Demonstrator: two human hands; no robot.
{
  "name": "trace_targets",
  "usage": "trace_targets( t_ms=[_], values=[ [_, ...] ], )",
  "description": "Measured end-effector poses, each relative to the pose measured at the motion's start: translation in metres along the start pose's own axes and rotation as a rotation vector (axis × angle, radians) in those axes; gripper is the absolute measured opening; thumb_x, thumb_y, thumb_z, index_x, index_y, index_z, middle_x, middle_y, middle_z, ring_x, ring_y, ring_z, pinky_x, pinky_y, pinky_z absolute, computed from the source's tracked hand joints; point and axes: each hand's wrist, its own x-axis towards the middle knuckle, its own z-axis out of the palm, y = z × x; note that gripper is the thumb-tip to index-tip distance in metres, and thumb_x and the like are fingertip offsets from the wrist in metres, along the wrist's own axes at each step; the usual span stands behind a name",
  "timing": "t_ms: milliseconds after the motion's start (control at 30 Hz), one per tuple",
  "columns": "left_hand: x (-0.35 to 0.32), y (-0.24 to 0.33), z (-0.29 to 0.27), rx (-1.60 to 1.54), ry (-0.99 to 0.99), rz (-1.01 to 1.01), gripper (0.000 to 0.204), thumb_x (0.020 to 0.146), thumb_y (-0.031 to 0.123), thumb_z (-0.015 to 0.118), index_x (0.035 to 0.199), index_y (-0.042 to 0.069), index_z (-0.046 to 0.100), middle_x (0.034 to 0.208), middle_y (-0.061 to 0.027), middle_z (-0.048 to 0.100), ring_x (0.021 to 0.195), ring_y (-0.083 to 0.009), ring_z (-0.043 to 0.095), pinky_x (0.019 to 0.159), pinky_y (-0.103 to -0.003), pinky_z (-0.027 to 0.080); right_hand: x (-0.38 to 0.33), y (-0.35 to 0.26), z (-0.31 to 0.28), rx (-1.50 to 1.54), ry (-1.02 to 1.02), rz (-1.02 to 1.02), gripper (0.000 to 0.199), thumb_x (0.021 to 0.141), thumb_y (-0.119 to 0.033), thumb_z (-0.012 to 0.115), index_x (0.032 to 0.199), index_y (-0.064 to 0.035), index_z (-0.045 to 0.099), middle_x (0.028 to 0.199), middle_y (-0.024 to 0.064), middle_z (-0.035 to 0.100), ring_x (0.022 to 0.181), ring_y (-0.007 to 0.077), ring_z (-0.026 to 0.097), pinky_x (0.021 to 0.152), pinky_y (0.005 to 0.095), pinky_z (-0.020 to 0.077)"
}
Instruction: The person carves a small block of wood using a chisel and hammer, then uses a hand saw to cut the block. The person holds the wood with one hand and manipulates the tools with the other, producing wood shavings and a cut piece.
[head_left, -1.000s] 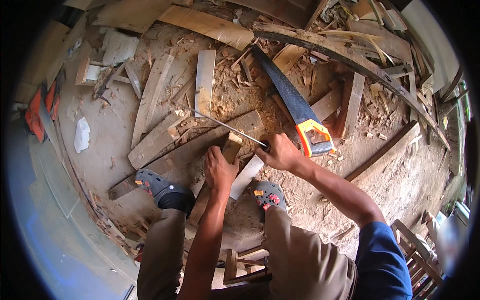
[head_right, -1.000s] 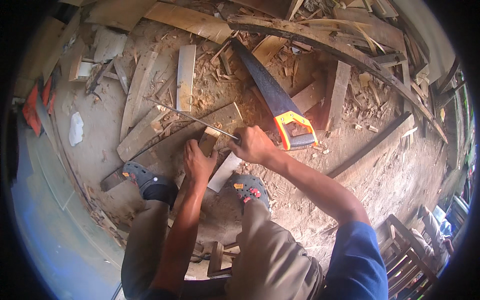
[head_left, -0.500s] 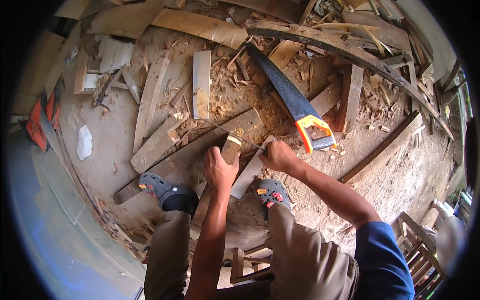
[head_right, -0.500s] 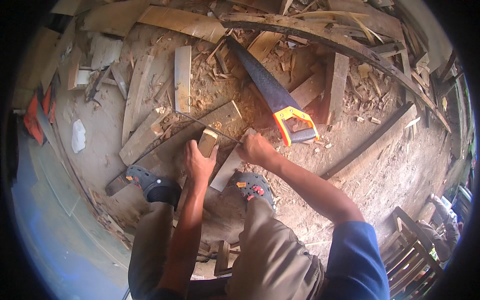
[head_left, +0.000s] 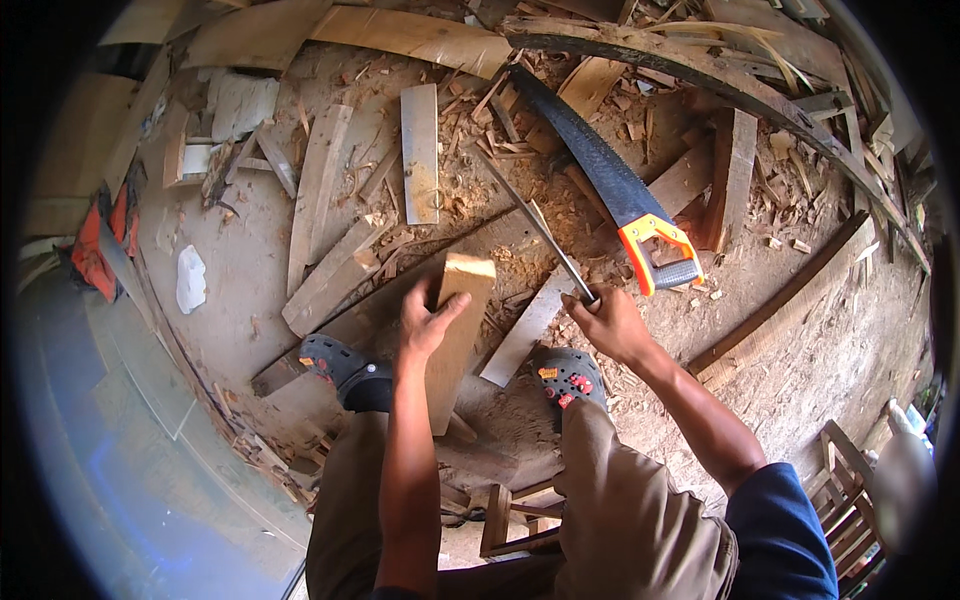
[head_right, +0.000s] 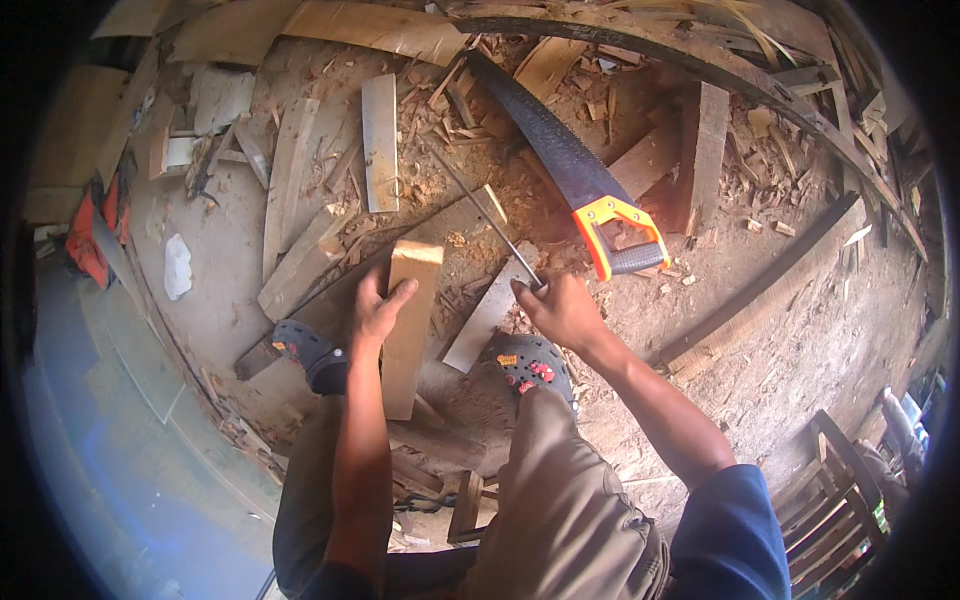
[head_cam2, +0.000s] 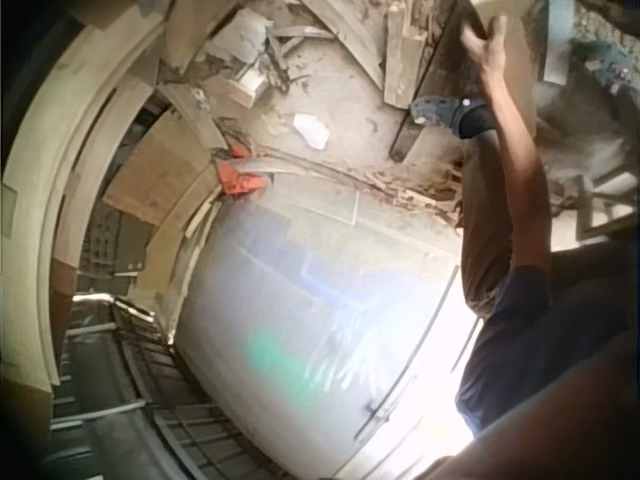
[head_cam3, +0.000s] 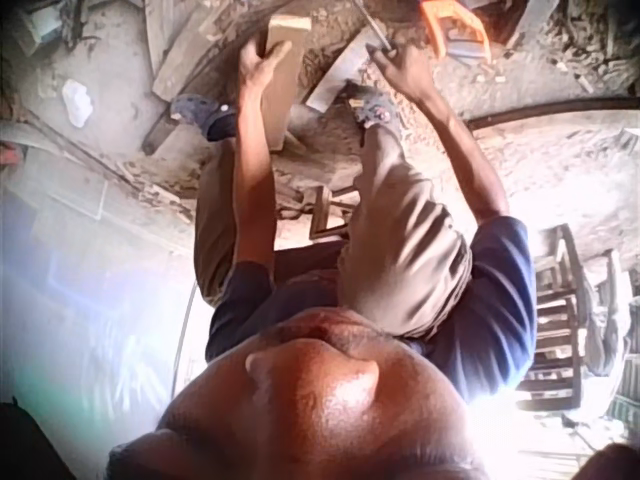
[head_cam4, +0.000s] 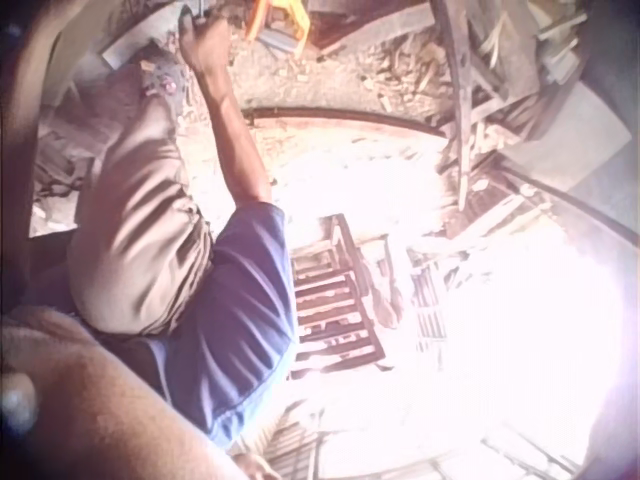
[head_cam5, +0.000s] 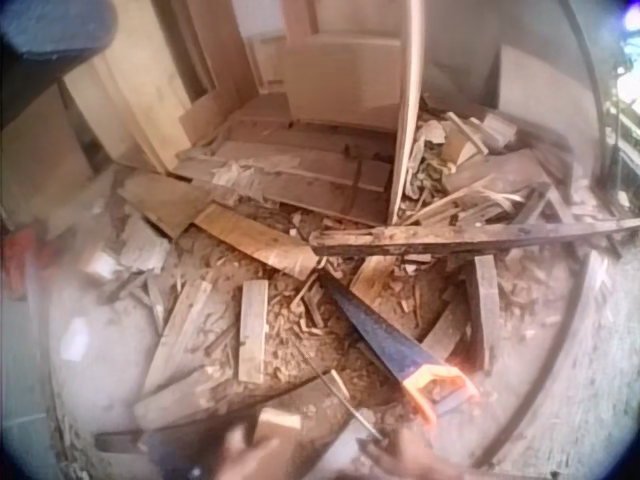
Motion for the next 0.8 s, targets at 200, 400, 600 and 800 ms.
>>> trace_targets(
  t_ms=[200,400,600,800],
  values=[
    [0.005,0.018,0.034,0.514,0.388,0.113,0.079,0.086,0.044,0.081,0.143,-0.002,0.050,0.147,-0.0260,0.046,0.135,-0.0420,0.047,0.109,-0.052,0.042,-0.002,0.011,-0.005,-0.078,0.060,-0.076,0.045,0.096,-0.036,0.068,0.079,0.0039,0.059,0.058,0.0156,0.056,0.053,0.0199,0.053,0.057,0.0435,0.0476],
    [0.001,-0.002,0.048,0.618,0.365,0.127,0.104,0.078,0.036,0.085,0.157,-0.001,0.029,0.139,-0.0285,0.050,0.128,-0.0470,0.049,0.106,-0.057,0.041,-0.008,0.005,0.006,-0.033,-0.038,-0.040,0.044,0.095,-0.035,0.068,0.087,0.0081,0.065,0.068,0.0268,0.066,0.069,0.0429,0.071,0.067,0.0486,0.0553],
    [-0.004,0.001,0.071,0.882,0.381,0.284,0.098,0.085,0.044,0.076,0.157,-0.003,0.029,0.135,-0.0236,0.053,0.124,-0.0411,0.053,0.106,-0.052,0.040,0.003,0.003,0.026,-0.033,-0.007,-0.081,0.043,0.096,-0.035,0.068,0.089,0.0076,0.065,0.073,0.0292,0.068,0.075,0.0445,0.072,0.069,0.0485,0.0566],
    [0.003,-0.002,0.075,0.861,0.429,0.237,0.095,0.085,0.043,0.076,0.155,-0.003,0.032,0.137,-0.0239,0.054,0.125,-0.0404,0.053,0.106,-0.053,0.040,0.023,-0.031,0.034,-0.017,0.065,-0.269,0.031,0.090,-0.026,0.070,0.092,0.0042,0.067,0.076,0.0264,0.069,0.079,0.0426,0.072,0.072,0.0471,0.0570]
  ],
)
